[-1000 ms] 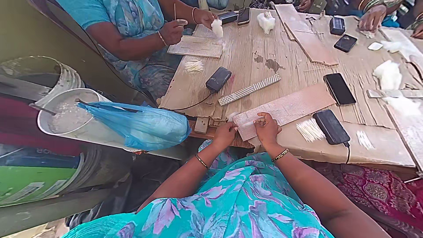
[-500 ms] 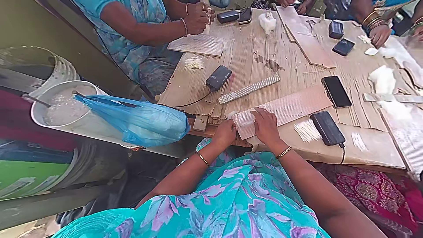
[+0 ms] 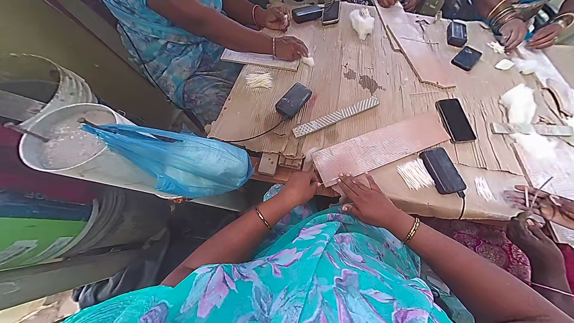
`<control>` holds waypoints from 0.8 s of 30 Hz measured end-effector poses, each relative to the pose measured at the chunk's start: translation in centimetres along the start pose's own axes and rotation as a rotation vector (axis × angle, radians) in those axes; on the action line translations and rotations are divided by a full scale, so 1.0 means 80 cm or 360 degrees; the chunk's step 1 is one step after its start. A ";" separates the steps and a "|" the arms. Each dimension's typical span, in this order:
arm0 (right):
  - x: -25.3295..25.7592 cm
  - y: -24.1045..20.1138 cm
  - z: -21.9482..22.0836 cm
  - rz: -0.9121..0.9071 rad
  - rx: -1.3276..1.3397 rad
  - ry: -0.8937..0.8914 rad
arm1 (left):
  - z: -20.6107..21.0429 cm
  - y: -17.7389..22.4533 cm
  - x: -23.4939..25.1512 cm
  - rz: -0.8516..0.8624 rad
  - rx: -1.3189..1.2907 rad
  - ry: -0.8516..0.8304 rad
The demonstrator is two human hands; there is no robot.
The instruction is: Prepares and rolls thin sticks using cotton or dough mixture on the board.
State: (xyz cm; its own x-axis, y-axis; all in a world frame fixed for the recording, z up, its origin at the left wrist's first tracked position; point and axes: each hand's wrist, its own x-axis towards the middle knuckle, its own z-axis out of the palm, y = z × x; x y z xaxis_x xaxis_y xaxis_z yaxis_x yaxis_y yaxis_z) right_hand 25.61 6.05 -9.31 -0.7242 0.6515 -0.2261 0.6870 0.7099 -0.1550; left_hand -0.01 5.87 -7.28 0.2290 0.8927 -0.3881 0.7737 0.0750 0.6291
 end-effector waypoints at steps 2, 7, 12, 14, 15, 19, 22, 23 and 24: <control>-0.009 0.000 -0.003 -0.0016 -0.0006 0.0021 | 0.001 0.001 -0.002 0.0011 0.0003 -0.0112; 0.015 0.020 -0.015 0.0155 0.0051 0.0553 | -0.005 0.002 -0.002 0.0009 -0.0107 0.0032; 0.081 0.029 -0.027 0.0159 0.0011 0.0536 | -0.018 -0.004 0.013 0.0041 -0.0046 0.0269; 0.101 0.028 -0.024 0.0079 -0.0034 0.0450 | -0.016 -0.008 0.020 0.0048 0.0032 0.0294; 0.107 0.027 -0.022 0.0044 -0.0049 0.0410 | -0.014 -0.010 0.023 0.0046 0.0078 0.0293; 0.097 0.018 -0.014 -0.0017 -0.0058 0.0263 | -0.010 -0.011 0.023 0.0037 0.0129 0.0220; 0.060 0.011 -0.008 -0.0075 -0.0060 0.0146 | -0.010 -0.007 0.014 0.0049 0.0068 0.0066; 0.047 0.010 -0.007 -0.0102 -0.0070 0.0119 | -0.010 -0.005 0.012 0.0038 0.0068 0.0003; 0.034 0.009 -0.005 -0.0132 -0.0078 0.0123 | -0.010 -0.004 0.011 0.0030 0.0062 -0.0057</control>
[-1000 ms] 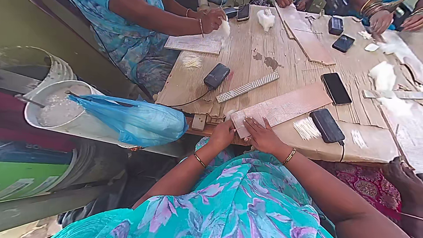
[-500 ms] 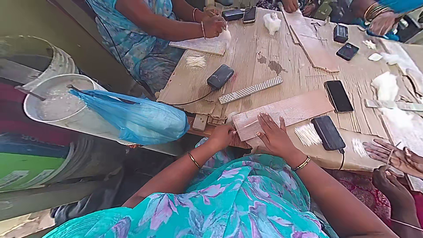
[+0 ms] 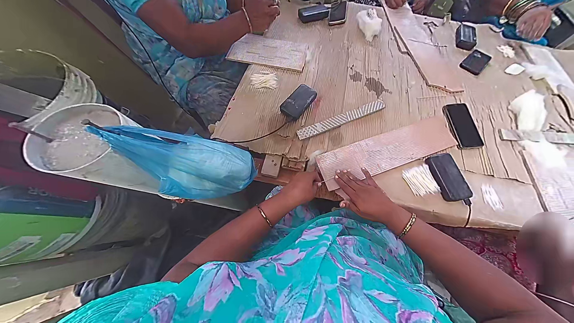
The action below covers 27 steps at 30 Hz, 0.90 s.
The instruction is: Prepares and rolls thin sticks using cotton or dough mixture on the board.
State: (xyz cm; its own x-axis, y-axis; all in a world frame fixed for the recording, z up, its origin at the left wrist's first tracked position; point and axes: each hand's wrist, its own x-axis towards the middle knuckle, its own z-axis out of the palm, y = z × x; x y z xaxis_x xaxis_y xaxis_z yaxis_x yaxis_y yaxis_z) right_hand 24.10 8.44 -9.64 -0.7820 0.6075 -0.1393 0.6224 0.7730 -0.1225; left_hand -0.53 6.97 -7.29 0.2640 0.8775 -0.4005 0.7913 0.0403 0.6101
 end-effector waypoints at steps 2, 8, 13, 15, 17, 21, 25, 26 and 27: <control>-0.020 -0.003 -0.005 -0.0028 0.0024 -0.0065 | 0.001 0.002 -0.003 -0.0001 -0.0021 -0.0084; -0.006 0.018 -0.009 0.0231 0.0012 0.0320 | -0.003 -0.001 -0.004 0.0005 -0.0099 0.0114; 0.060 0.023 -0.003 0.0290 -0.0016 0.0419 | -0.017 -0.004 0.005 -0.0074 -0.0085 0.0237; 0.076 0.017 -0.002 0.0202 -0.0017 0.0365 | -0.017 -0.008 0.010 -0.0079 -0.0048 0.0255; 0.081 0.012 -0.002 0.0155 -0.0012 0.0266 | -0.015 -0.010 0.013 -0.0068 -0.0017 0.0261; 0.062 0.003 0.002 0.0152 0.0032 0.0151 | -0.010 -0.012 0.011 -0.0019 0.0004 0.0230; 0.020 -0.011 0.008 0.0129 0.0024 0.0055 | -0.006 -0.006 0.005 0.0016 0.0027 0.0145; 0.009 -0.015 0.008 0.0129 0.0037 0.0014 | -0.004 -0.004 0.004 0.0029 0.0041 0.0123; 0.000 -0.019 0.006 0.0135 0.0055 -0.0035 | -0.001 -0.002 0.003 0.0041 0.0054 0.0103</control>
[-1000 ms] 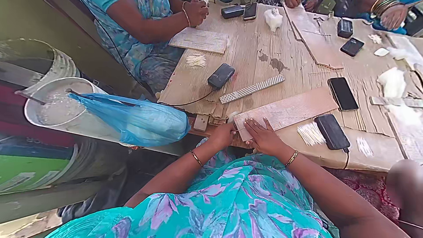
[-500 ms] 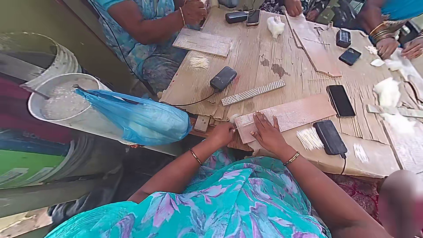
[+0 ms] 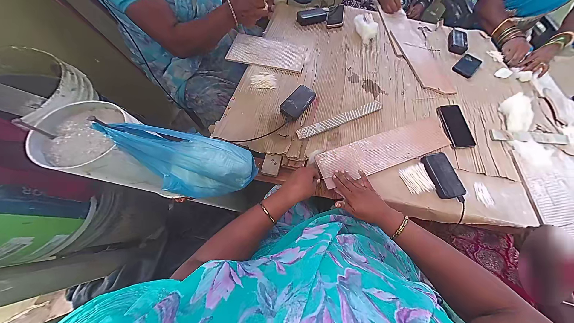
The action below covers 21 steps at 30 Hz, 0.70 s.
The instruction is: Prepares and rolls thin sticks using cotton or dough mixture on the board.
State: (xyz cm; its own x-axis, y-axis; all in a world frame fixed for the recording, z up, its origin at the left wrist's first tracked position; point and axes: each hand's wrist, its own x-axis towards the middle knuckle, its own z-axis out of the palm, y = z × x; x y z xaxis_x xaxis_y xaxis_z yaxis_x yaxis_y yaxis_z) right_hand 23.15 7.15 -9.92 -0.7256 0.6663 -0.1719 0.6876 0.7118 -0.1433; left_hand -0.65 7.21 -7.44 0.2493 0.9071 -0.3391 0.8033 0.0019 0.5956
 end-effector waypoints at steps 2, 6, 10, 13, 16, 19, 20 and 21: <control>-0.014 -0.007 -0.006 0.0021 0.0049 -0.0100 | 0.005 0.003 -0.001 0.0020 0.0025 -0.0042; -0.035 -0.015 -0.003 0.0010 0.0119 0.0061 | 0.010 0.012 -0.010 0.0038 0.0091 -0.0073; -0.049 -0.021 0.026 -0.0073 0.0131 0.0844 | 0.014 0.014 -0.023 0.0137 0.0100 0.0054; -0.047 -0.023 0.028 0.0038 0.0010 0.1190 | 0.014 0.022 -0.035 0.0167 0.0090 0.0083; -0.045 -0.021 0.020 0.0171 -0.0066 0.1278 | 0.017 0.029 -0.045 0.0197 0.0067 0.0099; -0.043 -0.020 0.015 0.0161 -0.0047 0.1245 | 0.019 0.037 -0.058 0.0233 0.0053 0.0099; -0.043 -0.020 0.014 0.0134 -0.0023 0.1257 | 0.020 0.038 -0.061 0.0238 0.0042 0.0093; -0.043 -0.021 0.014 0.0110 0.0002 0.1275 | 0.022 0.039 -0.064 0.0248 0.0025 0.0094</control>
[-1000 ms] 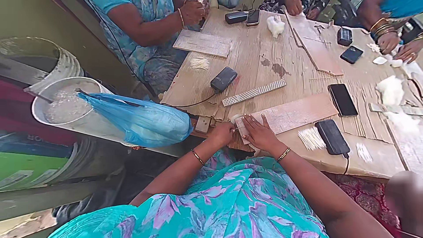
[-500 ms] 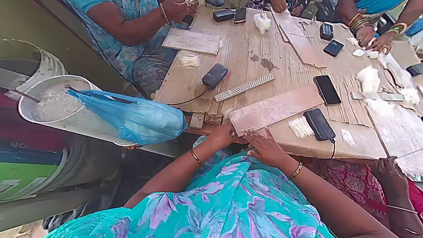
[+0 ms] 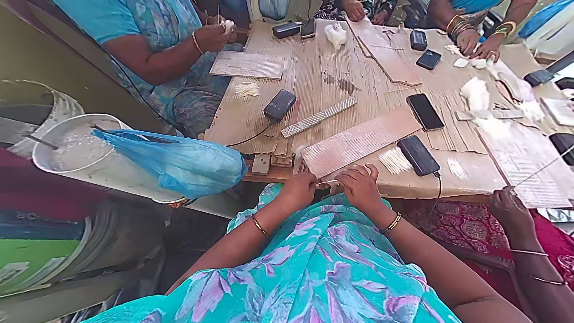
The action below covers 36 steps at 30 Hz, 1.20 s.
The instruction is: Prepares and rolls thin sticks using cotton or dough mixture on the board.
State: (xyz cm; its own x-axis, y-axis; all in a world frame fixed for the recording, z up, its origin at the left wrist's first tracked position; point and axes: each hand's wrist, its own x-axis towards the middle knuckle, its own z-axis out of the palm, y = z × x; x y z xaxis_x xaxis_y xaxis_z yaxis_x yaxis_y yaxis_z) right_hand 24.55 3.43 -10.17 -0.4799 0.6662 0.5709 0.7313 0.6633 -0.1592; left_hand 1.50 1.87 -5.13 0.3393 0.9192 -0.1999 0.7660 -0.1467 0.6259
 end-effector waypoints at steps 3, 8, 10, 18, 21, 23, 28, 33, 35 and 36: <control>-0.005 -0.001 -0.008 0.0015 0.0081 0.0038 | 0.006 0.000 -0.005 0.0045 -0.0029 0.0010; -0.025 0.008 -0.026 0.0103 0.0042 0.0190 | 0.004 -0.003 -0.006 0.0112 -0.0019 0.0065; -0.031 0.024 -0.037 0.0224 -0.0007 0.0224 | -0.002 -0.009 -0.005 0.0097 -0.0040 0.0128; -0.025 0.117 -0.063 0.1169 -0.0384 0.0157 | -0.008 -0.022 0.005 -0.0071 -0.0132 0.0185; -0.025 0.137 -0.055 0.1340 -0.0446 0.0017 | -0.003 -0.026 0.006 -0.0080 -0.0120 0.0124; -0.025 0.140 -0.054 0.1395 -0.0445 -0.0010 | -0.004 -0.029 0.004 -0.0090 -0.0132 0.0121; -0.021 0.145 -0.091 0.1432 -0.0221 0.0360 | -0.002 -0.045 0.007 -0.0104 -0.0145 0.0185; 0.016 0.077 -0.188 0.0765 0.0772 0.0948 | 0.000 -0.048 0.012 -0.0148 -0.0183 0.0187; 0.031 0.029 -0.229 0.0258 0.1188 0.0929 | 0.001 -0.049 0.015 -0.0211 -0.0213 0.0186; 0.034 0.006 -0.246 0.0031 0.1307 0.0879 | 0.002 -0.050 0.017 -0.0244 -0.0241 0.0199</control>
State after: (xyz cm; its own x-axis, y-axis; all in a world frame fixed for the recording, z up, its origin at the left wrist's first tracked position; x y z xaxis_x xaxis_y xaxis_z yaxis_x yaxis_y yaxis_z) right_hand 33.18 -1.16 7.13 -0.0251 0.5656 0.8243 0.0731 0.8234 -0.5628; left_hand -1.02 3.63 -8.04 0.1481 0.9660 -0.2121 0.7094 0.0457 0.7033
